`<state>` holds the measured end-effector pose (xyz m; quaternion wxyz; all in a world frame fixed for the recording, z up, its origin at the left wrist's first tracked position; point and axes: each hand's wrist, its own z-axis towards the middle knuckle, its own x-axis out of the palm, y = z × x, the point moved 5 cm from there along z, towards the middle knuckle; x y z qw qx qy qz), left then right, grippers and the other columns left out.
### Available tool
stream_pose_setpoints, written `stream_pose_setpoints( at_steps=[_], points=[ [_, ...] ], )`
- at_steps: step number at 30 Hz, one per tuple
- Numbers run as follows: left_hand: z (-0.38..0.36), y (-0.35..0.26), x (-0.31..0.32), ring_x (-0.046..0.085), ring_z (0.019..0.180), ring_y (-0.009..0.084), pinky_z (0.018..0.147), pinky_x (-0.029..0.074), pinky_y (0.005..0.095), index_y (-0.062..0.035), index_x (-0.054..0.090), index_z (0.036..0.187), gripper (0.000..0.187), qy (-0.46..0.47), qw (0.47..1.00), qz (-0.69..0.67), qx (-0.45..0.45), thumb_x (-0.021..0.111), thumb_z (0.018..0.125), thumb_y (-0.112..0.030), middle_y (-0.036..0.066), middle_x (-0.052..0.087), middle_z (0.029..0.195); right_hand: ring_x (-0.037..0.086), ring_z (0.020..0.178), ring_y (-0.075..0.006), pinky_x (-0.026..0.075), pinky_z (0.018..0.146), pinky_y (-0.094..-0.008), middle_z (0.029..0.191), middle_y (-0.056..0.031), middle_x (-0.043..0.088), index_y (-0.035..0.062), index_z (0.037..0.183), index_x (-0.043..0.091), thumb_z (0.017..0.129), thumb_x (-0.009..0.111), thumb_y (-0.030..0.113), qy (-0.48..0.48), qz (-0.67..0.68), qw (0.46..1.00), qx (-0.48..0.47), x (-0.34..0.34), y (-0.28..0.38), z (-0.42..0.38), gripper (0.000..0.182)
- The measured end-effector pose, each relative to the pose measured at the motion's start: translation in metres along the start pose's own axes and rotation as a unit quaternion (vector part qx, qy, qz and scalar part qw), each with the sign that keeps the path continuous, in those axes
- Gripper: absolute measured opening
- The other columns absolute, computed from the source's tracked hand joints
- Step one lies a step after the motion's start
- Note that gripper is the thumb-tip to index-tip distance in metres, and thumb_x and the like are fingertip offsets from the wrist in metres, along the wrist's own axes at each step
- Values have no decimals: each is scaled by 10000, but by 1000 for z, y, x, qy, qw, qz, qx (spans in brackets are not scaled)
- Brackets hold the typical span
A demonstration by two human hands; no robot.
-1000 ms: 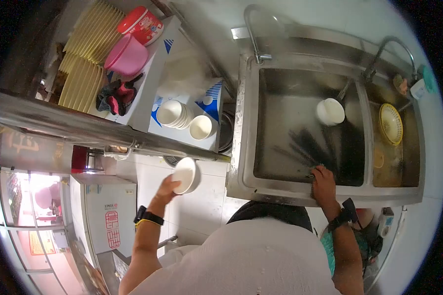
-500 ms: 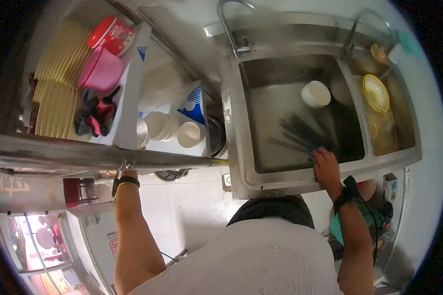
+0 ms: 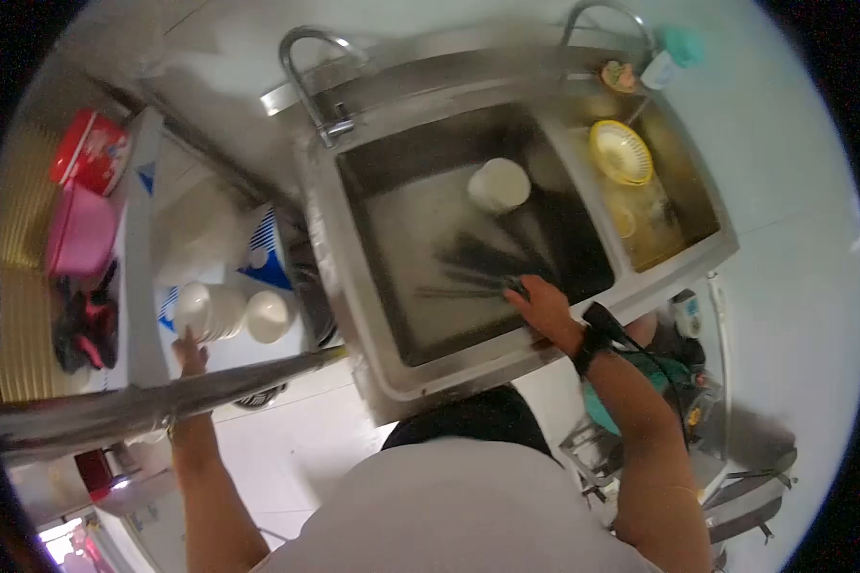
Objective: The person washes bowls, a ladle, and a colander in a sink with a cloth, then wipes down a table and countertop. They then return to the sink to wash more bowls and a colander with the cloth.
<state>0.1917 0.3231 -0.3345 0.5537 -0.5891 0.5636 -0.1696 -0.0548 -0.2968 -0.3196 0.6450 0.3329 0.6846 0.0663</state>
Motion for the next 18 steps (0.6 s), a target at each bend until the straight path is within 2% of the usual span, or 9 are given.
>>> stream_pose_setpoints(
  at_steps=[2,5,6,8,12,14,15,17,18],
  points=[
    [2,17,-2,438,439,151,365,366,255,-71,408,909,375,-38,996,-37,-66,506,771,-406,68,446,665,463,998,-325,394,801,-378,1060,-163,503,33,1046,502,776,485,405,169,125,953,218,2,-25,36,460],
    [-25,35,-10,515,567,170,440,418,257,-86,427,945,410,-56,991,-101,-71,486,772,-453,69,466,746,345,1131,-343,333,862,-452,1246,-182,345,55,1210,367,772,448,478,130,385,838,364,66,-138,101,615],
    [-28,49,-15,524,634,183,477,430,267,-82,428,961,414,-29,986,-145,-78,489,774,-446,76,475,781,345,1131,-343,333,862,-452,1246,-182,345,55,1210,367,772,448,478,137,380,839,365,65,-139,110,615],
    [-48,64,-19,532,702,195,514,443,276,-78,430,978,419,-12,978,-186,-88,491,775,-439,84,484,816,565,732,-193,443,616,-348,849,-78,576,32,965,545,788,498,393,82,352,858,366,65,-144,131,405],
    [-117,82,-27,531,739,205,544,448,270,-67,441,1006,403,-53,969,-235,-48,500,781,-397,68,513,853,559,797,-219,447,669,-352,937,-108,553,39,1105,453,798,482,374,62,334,823,455,83,-162,164,455],
    [-147,97,-31,528,717,193,541,444,259,-75,452,1013,348,-40,964,-247,-94,507,784,-331,51,517,834,518,912,-239,432,737,-353,1061,-120,496,40,1194,351,788,493,371,126,610,688,371,83,-125,177,542],
    [-168,101,-30,524,703,185,534,439,250,-80,458,1009,303,-56,966,-203,-150,505,788,-283,42,514,807,518,912,-239,432,737,-353,1061,-120,496,40,1194,351,788,493,371,137,609,686,375,87,-120,183,542],
    [-213,118,-24,524,626,176,476,436,222,-59,433,1055,286,-86,951,-212,-207,455,804,-194,48,514,768,469,990,-252,414,776,-364,1147,-129,439,36,1212,329,769,509,384,63,340,855,387,85,-132,198,590],
    [-234,123,-16,523,614,167,465,429,217,-65,433,1057,289,-90,958,-172,-212,460,791,-175,49,514,762,409,1072,-258,406,783,-367,1227,-139,369,52,1242,283,747,535,373,103,503,788,340,127,-172,217,641]
  ],
)
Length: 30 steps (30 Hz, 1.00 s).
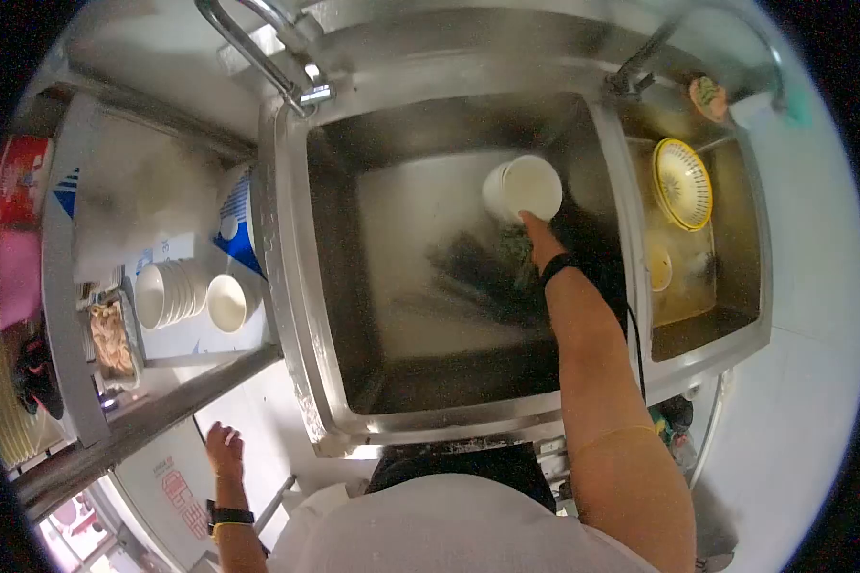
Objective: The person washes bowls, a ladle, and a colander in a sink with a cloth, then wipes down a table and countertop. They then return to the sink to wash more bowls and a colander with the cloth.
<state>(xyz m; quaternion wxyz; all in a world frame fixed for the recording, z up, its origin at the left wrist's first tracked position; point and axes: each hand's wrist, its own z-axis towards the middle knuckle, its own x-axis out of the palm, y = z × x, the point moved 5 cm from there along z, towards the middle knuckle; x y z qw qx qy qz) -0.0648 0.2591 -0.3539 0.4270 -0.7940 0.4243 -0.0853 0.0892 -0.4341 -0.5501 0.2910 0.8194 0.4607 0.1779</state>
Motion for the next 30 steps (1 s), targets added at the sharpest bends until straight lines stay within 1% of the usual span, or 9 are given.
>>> stream_pose_setpoints(
  at_steps=[4,6,7,9,15,22,24,27,30],
  points=[
    [-62,41,20,505,559,151,460,408,221,-63,417,1037,291,-5,999,35,-24,414,749,-20,59,494,688,311,1155,-321,289,902,-460,1279,-204,270,117,1317,65,770,471,380,-51,-227,973,-14,16,32,-2,730],
    [-88,41,48,510,562,136,458,408,211,-42,433,1014,253,20,998,53,10,422,761,-34,44,506,692,526,878,-349,417,737,-409,1013,-236,515,40,1271,175,749,478,218,-113,-499,844,-160,46,74,-38,629],
    [-103,35,64,508,569,126,469,411,208,-34,442,1002,235,35,996,73,34,434,767,-43,39,507,691,526,878,-349,417,737,-409,1013,-236,515,40,1271,175,749,478,218,-108,-501,843,-163,60,78,-51,629],
    [-132,20,99,505,589,114,497,418,207,-26,457,980,199,94,989,87,76,454,784,-63,33,510,697,547,727,-373,416,691,-437,845,-242,557,69,1290,125,757,415,161,-39,-639,740,-205,96,78,-74,613],
    [-185,-2,179,500,623,123,551,422,229,-35,464,948,131,263,950,69,154,446,821,-62,39,503,706,553,685,-354,416,633,-428,787,-223,567,148,1314,23,754,417,129,66,-719,649,-239,138,49,-115,685],
    [-209,11,265,522,663,135,594,431,235,-49,457,1000,176,398,910,88,77,450,826,-79,55,528,762,527,887,-299,407,762,-371,970,-214,524,60,1290,133,646,484,46,95,-508,839,-170,97,11,-99,734],
    [-204,29,290,531,720,157,628,442,249,-49,421,1058,251,420,901,99,40,469,821,-114,66,525,834,487,965,-232,376,839,-336,1049,-139,496,35,1233,283,629,483,54,246,-259,916,-183,96,7,-113,636],
    [-209,49,327,524,798,191,660,451,291,-59,369,1115,356,414,907,71,-39,504,804,-168,87,500,937,420,1044,-208,306,905,-295,1110,-98,454,10,1213,300,608,475,57,278,-158,946,-47,95,18,-166,632],
    [-211,55,356,509,865,229,682,454,348,-82,334,1145,420,416,902,13,-111,522,779,-169,106,455,1029,406,1053,-204,288,917,-307,1124,-114,438,0,1187,331,618,466,58,292,-115,947,-62,100,40,-219,588]
  ],
)
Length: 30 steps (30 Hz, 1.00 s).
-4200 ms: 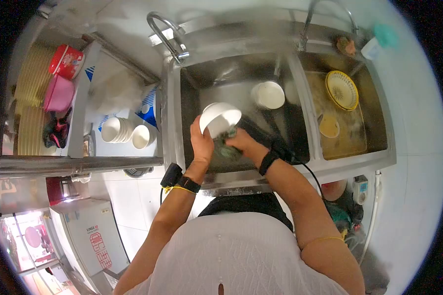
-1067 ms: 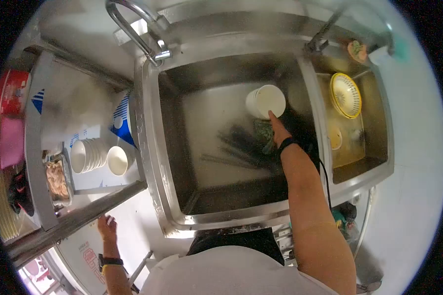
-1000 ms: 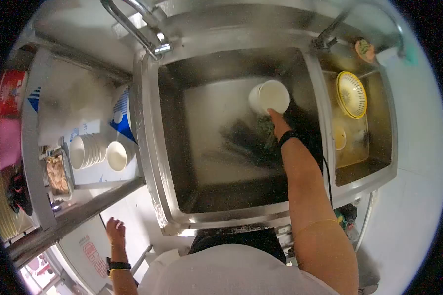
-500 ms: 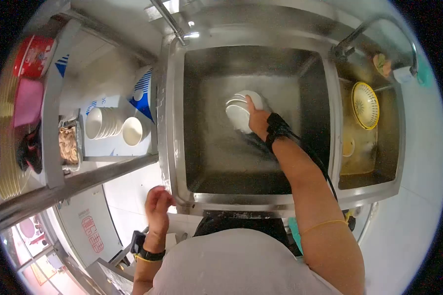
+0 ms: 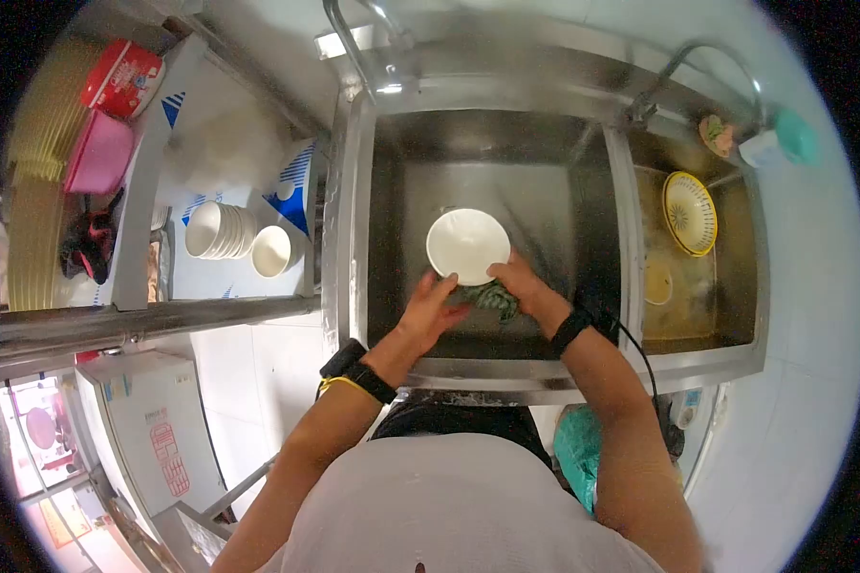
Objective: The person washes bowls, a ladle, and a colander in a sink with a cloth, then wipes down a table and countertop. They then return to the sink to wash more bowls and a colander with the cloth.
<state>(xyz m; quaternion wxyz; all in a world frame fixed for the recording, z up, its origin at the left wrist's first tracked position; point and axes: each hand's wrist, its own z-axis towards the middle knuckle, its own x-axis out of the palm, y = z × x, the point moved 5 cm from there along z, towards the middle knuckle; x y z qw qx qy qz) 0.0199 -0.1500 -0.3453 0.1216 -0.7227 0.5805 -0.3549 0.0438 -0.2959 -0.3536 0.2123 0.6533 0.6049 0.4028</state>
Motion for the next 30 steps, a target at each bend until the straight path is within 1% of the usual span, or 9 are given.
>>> stream_pose_setpoints(
  at_steps=[4,7,9,10,12,19,23,25,30],
  points=[
    [8,-9,16,503,908,279,679,459,399,-120,322,1152,466,78,996,-48,-2,465,716,-38,114,405,1089,411,1047,-210,305,904,-318,1123,-120,435,4,1194,323,660,499,97,21,-8,996,-81,2,-6,-11,570],
    [20,-8,12,492,934,310,693,471,410,-133,259,1176,571,74,996,-44,18,423,654,31,119,373,1112,430,1020,-228,338,872,-325,1122,-143,426,-22,1194,296,696,547,165,-85,-95,985,-114,-7,6,-23,588],
    [17,-11,13,488,942,318,699,479,415,-138,217,1189,605,29,999,-28,22,422,650,46,127,368,1114,482,919,-188,390,792,-284,992,-106,495,-33,1074,409,726,556,177,-238,-163,957,-19,-26,14,-33,432],
    [15,-12,11,483,951,326,704,486,420,-143,176,1201,641,-19,999,-15,24,421,645,60,134,364,1116,482,919,-188,390,792,-284,992,-106,495,-33,1074,409,726,556,177,-241,-162,957,-19,-24,17,-39,432],
    [13,-12,15,481,957,327,710,490,427,-147,145,1207,662,-5,999,8,40,411,644,76,142,359,1118,485,899,-198,400,765,-291,944,-106,497,-45,1026,423,708,569,160,-134,136,977,-97,1,31,-46,406],
    [9,-6,27,473,968,326,717,494,453,-193,137,1225,681,57,998,27,15,378,657,96,162,345,1137,479,901,-211,413,735,-284,988,-133,469,-27,1113,344,685,539,109,-156,85,978,-112,20,-2,24,490],
    [18,-8,16,445,1000,333,731,485,462,-190,181,1221,686,175,982,-54,-48,392,631,87,161,343,1147,482,906,-227,395,767,-284,1009,-139,480,16,1155,333,663,514,64,-23,-92,991,-94,37,12,11,526],
    [16,-15,11,409,1038,343,752,467,482,-173,207,1226,714,176,978,-87,-76,413,591,78,154,345,1156,501,875,-217,395,747,-289,939,-120,527,54,1098,420,656,510,65,118,-360,922,-78,48,16,3,451],
    [21,-10,6,405,1041,359,728,452,521,-204,135,1277,774,92,989,116,-12,378,596,73,157,365,1145,530,863,-253,421,702,-351,918,-131,555,85,985,523,656,530,91,237,-586,766,-113,31,-3,-2,329]
  ],
)
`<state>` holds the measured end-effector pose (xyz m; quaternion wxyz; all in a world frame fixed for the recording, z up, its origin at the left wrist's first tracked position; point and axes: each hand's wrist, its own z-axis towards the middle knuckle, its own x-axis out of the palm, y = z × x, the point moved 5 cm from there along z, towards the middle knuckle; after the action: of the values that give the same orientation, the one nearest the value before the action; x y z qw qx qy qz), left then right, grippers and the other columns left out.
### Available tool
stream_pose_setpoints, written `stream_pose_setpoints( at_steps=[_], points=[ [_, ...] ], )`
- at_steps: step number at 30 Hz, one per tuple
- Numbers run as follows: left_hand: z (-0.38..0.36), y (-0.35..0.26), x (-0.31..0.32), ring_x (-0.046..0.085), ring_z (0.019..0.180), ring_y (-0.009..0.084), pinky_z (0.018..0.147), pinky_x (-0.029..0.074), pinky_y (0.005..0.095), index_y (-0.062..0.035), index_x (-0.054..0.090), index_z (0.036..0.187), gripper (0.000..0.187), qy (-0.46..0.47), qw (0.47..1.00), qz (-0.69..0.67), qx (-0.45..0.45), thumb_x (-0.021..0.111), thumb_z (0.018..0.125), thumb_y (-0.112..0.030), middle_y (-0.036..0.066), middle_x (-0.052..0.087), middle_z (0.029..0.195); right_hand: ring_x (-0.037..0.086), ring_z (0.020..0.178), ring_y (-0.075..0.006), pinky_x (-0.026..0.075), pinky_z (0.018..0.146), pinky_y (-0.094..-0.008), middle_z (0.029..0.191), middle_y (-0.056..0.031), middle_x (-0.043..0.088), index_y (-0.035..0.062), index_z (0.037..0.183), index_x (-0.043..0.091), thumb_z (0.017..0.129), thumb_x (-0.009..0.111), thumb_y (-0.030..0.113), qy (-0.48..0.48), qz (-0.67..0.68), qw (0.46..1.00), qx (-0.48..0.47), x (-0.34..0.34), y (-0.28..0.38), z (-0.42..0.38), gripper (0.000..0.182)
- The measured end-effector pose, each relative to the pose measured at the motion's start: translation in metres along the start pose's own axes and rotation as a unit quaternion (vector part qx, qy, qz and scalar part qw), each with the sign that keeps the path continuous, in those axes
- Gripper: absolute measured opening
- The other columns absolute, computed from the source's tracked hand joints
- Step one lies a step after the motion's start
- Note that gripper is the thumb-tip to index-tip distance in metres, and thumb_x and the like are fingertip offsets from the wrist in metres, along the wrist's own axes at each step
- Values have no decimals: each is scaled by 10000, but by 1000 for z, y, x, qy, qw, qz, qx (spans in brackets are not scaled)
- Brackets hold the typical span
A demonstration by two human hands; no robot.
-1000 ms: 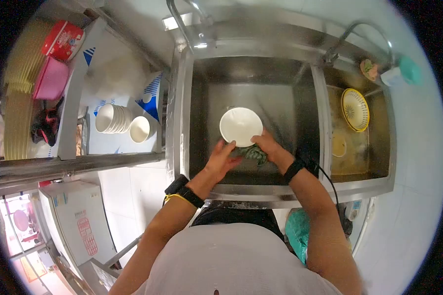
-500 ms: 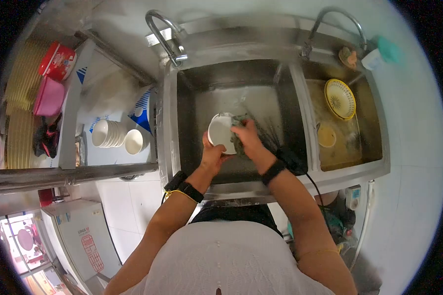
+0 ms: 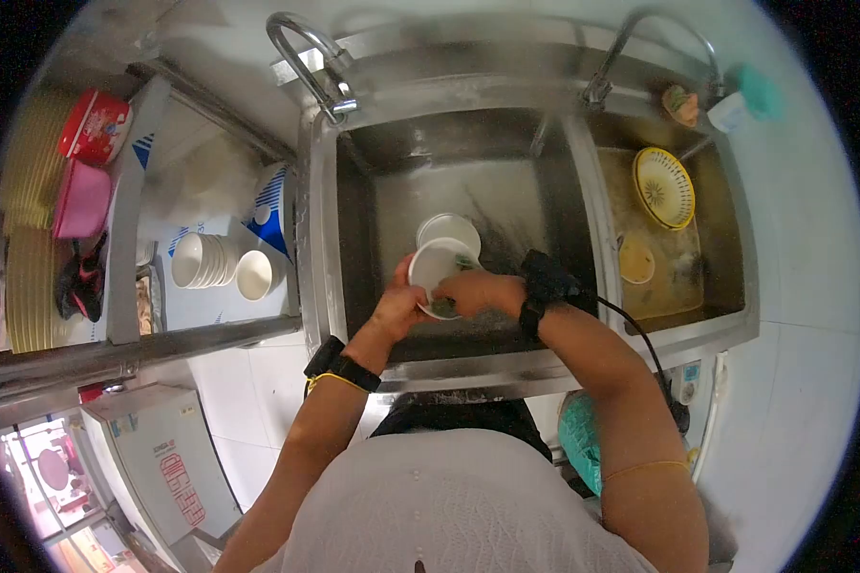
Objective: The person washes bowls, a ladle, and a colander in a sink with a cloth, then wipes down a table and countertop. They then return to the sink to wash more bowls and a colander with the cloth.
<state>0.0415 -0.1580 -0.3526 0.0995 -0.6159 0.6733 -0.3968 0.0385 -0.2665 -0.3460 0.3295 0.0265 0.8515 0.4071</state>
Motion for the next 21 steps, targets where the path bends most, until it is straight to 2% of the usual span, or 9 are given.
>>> stream_pose_setpoints(
  at_steps=[2,4,5,7,8,10,14,16,21],
  points=[
    [6,5,-5,396,1058,364,740,438,533,-203,140,1279,757,-42,991,124,31,369,609,66,156,375,1144,534,867,-272,428,693,-373,925,-143,555,80,949,542,657,536,98,46,-94,994,10,11,-16,-6,292],
    [10,6,-20,376,1083,379,720,464,500,-186,180,1271,718,-173,874,413,189,381,629,61,167,373,1158,537,858,-307,435,691,-400,920,-160,558,75,908,562,634,556,91,-4,-205,973,107,41,-77,-1,274],
    [8,10,-22,376,1083,379,720,464,500,-186,180,1271,718,-177,874,414,184,381,629,61,167,373,1158,537,858,-307,435,691,-400,920,-160,558,75,908,562,634,556,91,-1,-202,974,102,58,-94,2,274],
    [4,11,-30,452,1021,350,618,517,407,-140,207,1255,628,-242,865,389,203,392,682,37,197,393,1139,539,841,-316,439,704,-394,881,-166,564,73,908,566,622,549,61,-151,-204,922,293,76,-148,0,287],
    [-2,2,-25,452,1021,350,618,517,407,-140,207,1255,628,-246,865,388,201,392,682,37,197,393,1139,537,843,-318,440,705,-389,889,-165,560,72,920,562,624,542,49,-132,-188,943,240,117,-200,12,297],
    [-17,0,-19,559,854,295,519,523,290,-36,329,1157,440,-260,965,2,36,381,723,20,217,471,1031,533,846,-322,441,707,-379,905,-163,552,69,945,555,629,527,25,-88,-145,976,133,194,-294,32,320],
    [3,36,-29,594,685,221,462,500,224,17,419,1020,273,-148,971,-182,-47,353,756,15,186,537,876,519,876,-328,432,733,-358,940,-179,531,46,947,536,664,496,11,-10,18,980,199,33,-82,-24,288],
    [12,49,-26,559,565,156,410,465,193,9,467,905,187,-101,939,-307,-114,354,757,8,113,548,748,513,896,-320,422,748,-344,1019,-178,494,29,952,513,685,500,28,-223,59,969,84,-8,-37,-42,267],
    [-3,33,11,426,450,86,332,307,161,-59,462,832,119,-24,902,-403,-152,349,797,-64,33,489,643,452,981,-317,386,796,-380,1055,-121,452,80,934,521,684,519,56,-448,-2,892,-58,-25,64,-57,251]
  ],
)
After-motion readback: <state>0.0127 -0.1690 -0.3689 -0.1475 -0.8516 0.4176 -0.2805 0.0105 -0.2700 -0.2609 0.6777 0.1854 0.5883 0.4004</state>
